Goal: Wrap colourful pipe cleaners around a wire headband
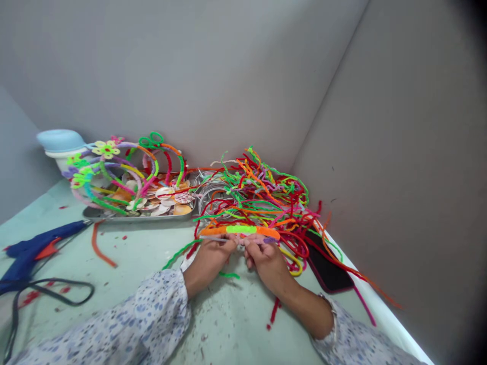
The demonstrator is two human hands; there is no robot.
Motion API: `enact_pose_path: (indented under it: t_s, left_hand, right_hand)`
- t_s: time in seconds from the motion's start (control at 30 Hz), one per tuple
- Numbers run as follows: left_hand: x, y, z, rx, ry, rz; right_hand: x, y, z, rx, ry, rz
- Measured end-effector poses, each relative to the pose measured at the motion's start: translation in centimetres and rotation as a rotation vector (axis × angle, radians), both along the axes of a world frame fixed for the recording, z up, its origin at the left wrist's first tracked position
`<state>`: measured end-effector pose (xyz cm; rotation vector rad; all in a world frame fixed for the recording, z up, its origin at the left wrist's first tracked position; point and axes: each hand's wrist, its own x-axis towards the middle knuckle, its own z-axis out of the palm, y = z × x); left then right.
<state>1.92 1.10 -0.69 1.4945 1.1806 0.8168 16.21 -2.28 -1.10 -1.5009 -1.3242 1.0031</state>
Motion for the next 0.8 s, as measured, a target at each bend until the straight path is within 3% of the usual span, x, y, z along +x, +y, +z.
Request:
enact_pose_path:
  t_s: [0.13, 0.3, 0.53, 0.8]
  left_hand:
    - [-0.07, -0.16, 0.19, -0.022, 0.080, 0.021]
    - [0.22, -0.04, -0.03, -0.070, -0.010, 0.068]
    - [0.22, -0.09, 0.07, -0.018, -0.053, 0.034]
    - [0.48, -0.02, 0.45, -0.049, 0.045, 0.095]
  right_hand:
    - [-0.09, -0.11, 0.32, -0.028, -0.025, -0.019]
    - [-0.02, 0.00, -0.19, -0.003, 0.043, 0.020]
    - [-0.21, 0.05, -0.02, 0.015, 0.074, 0.030]
    - [-0.26, -0.19, -0.44, 0.029, 0.080, 0.044]
